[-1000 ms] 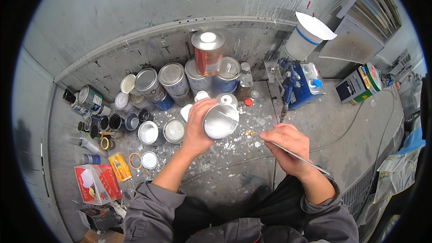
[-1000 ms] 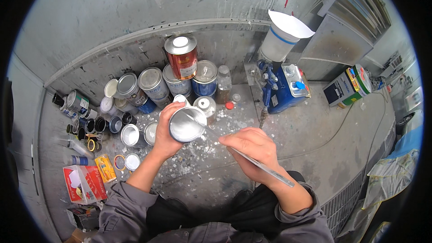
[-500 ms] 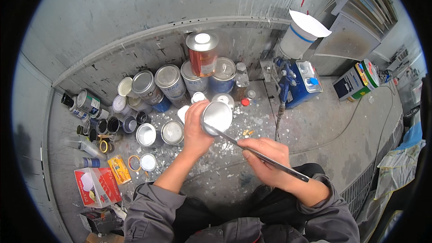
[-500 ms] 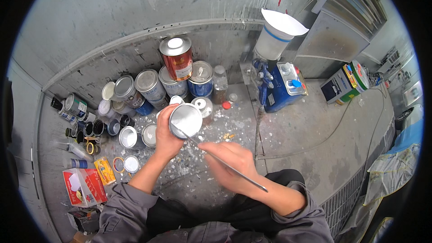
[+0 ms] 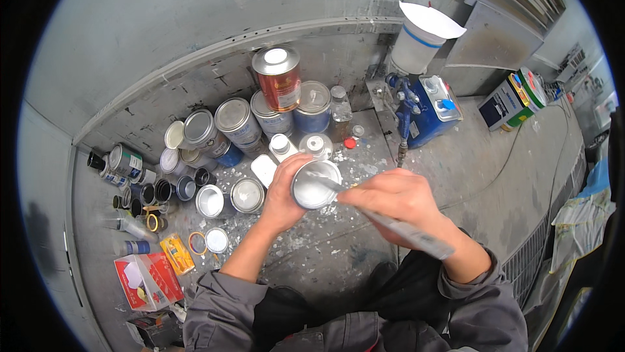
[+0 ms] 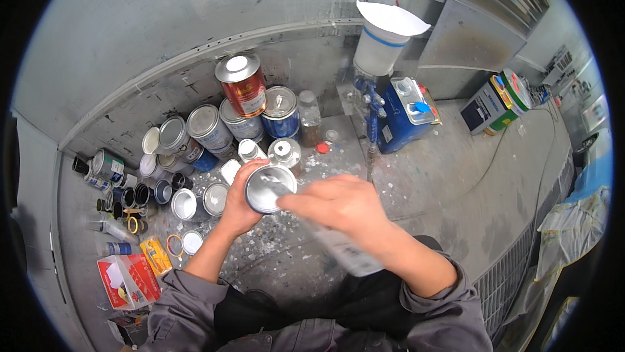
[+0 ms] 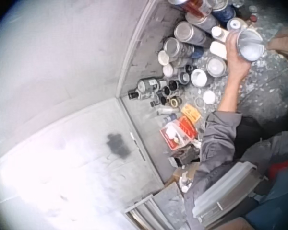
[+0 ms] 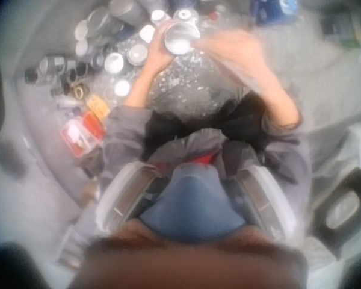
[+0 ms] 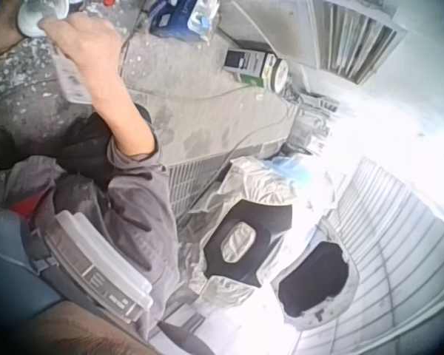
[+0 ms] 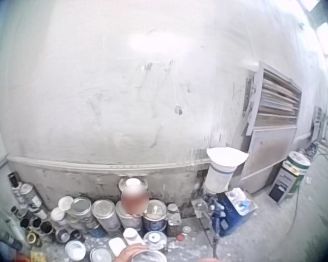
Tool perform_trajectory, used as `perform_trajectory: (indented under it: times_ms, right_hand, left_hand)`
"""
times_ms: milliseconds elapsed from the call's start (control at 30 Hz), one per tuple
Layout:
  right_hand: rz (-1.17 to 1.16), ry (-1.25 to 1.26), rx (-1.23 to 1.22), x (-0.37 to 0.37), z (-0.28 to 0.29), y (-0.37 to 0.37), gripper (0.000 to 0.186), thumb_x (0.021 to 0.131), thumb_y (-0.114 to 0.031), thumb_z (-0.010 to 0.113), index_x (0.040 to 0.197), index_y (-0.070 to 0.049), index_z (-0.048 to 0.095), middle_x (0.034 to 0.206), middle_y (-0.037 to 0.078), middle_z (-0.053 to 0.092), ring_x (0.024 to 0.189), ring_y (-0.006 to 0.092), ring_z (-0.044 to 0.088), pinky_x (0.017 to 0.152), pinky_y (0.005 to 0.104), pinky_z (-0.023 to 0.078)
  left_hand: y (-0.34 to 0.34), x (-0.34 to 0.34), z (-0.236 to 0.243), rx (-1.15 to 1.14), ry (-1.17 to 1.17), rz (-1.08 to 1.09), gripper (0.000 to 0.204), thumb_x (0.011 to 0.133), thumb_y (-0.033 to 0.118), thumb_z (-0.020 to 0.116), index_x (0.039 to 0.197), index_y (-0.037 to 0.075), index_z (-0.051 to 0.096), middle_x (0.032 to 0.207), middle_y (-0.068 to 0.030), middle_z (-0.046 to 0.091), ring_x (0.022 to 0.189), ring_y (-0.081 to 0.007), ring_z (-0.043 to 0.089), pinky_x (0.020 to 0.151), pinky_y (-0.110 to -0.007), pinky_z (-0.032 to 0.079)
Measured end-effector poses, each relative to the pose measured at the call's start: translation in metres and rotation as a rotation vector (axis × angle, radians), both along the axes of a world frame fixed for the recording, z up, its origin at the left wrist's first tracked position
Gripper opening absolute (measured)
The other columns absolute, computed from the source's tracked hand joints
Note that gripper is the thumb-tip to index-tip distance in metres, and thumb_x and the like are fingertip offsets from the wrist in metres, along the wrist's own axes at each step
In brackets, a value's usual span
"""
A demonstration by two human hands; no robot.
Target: The person mixes white paint in a small can using a metal stirrer, then pours it into a spray gun container. They stir the paint in the container and spray it onto a car bumper that is masked with newspaper and tape.
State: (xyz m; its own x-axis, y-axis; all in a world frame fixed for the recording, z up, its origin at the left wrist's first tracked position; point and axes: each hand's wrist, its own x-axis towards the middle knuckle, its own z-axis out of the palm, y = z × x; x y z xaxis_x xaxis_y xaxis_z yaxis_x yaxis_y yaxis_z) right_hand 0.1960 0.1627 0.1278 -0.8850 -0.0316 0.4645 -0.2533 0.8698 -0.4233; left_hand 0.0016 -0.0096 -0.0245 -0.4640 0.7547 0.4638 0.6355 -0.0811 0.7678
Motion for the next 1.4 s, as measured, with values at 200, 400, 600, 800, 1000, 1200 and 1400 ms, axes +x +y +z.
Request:
perform_trajectory:
  times_ms: [200,400,600,800,1000,1200,1400]
  right_hand:
    - [0.155,-0.081,0.216,-0.013,0.013,-0.02,0.039,0.075,-0.017,0.07,0.113,-0.015,0.078,0.089,-0.002,0.071,0.081,0.0206,0.072,0.077,0.0333,0.055]
    - [0.316,-0.181,0.231,-0.014,0.03,0.015,0.037,0.078,-0.02,0.07,0.114,-0.015,0.079,0.091,-0.001,0.073,0.081,0.0191,0.072,0.076,0.033,0.056]
    - [0.314,-0.128,0.238,-0.037,0.037,0.023,0.035,0.081,-0.017,0.068,0.114,-0.017,0.078,0.088,-0.001,0.069,0.077,0.0208,0.07,0.071,0.0351,0.054]
    - [0.34,-0.16,0.229,-0.029,0.019,0.001,0.036,0.079,-0.02,0.065,0.114,-0.018,0.075,0.078,0.0,0.059,0.074,0.023,0.068,0.072,0.0382,0.055]
    - [0.469,-0.266,0.158,-0.024,0.034,0.028,0.041,0.081,-0.02,0.066,0.121,-0.018,0.078,0.098,0.001,0.073,0.084,0.0223,0.073,0.074,0.0339,0.056]
    - [0.384,-0.264,-0.031,-0.028,0.02,0.039,0.031,0.083,-0.012,0.074,0.113,-0.011,0.079,0.096,0.007,0.074,0.083,0.0285,0.071,0.07,0.0367,0.054]
    - [-0.072,-0.249,-0.42,0.003,-0.032,0.034,0.023,0.093,-0.011,0.072,0.115,-0.003,0.075,0.097,0.012,0.076,0.086,0.0224,0.072,0.08,0.0359,0.057]
  left_hand:
    - [0.003,0.003,0.003,-0.079,-0.076,-0.007,0.081,0.07,0.005,0.091,0.143,0.01,0.056,0.141,-0.0128,0.063,0.137,-0.0351,0.056,0.115,-0.045,0.046]
    - [-0.004,-0.007,-0.005,-0.22,-0.296,-0.137,0.081,0.074,0.011,0.093,0.146,0.009,0.055,0.145,-0.0116,0.06,0.135,-0.026,0.059,0.114,-0.04,0.047]
    - [-0.002,-0.006,0.015,-0.228,-0.137,-0.174,0.081,0.071,0.006,0.09,0.145,0.011,0.057,0.143,-0.0126,0.061,0.136,-0.0343,0.055,0.114,-0.044,0.046]
    - [-0.006,-0.02,0.008,-0.259,-0.252,-0.193,0.08,0.075,0.009,0.09,0.147,0.006,0.055,0.144,-0.012,0.062,0.136,-0.0276,0.059,0.116,-0.041,0.046]
    - [-0.012,-0.022,0.01,-0.414,-0.289,-0.459,0.097,0.069,0.011,0.092,0.154,0.005,0.047,0.148,-0.0176,0.057,0.139,-0.0344,0.054,0.117,-0.042,0.044]
    - [-0.018,-0.02,0.03,-0.473,-0.233,-0.508,0.099,0.069,0.012,0.092,0.156,0.006,0.045,0.148,-0.0179,0.056,0.139,-0.0349,0.054,0.118,-0.042,0.043]
    - [-0.023,-0.034,0.019,-0.388,-0.351,-0.316,0.096,0.071,0.012,0.09,0.155,0.004,0.046,0.153,-0.0189,0.054,0.143,-0.0331,0.051,0.12,-0.04,0.041]
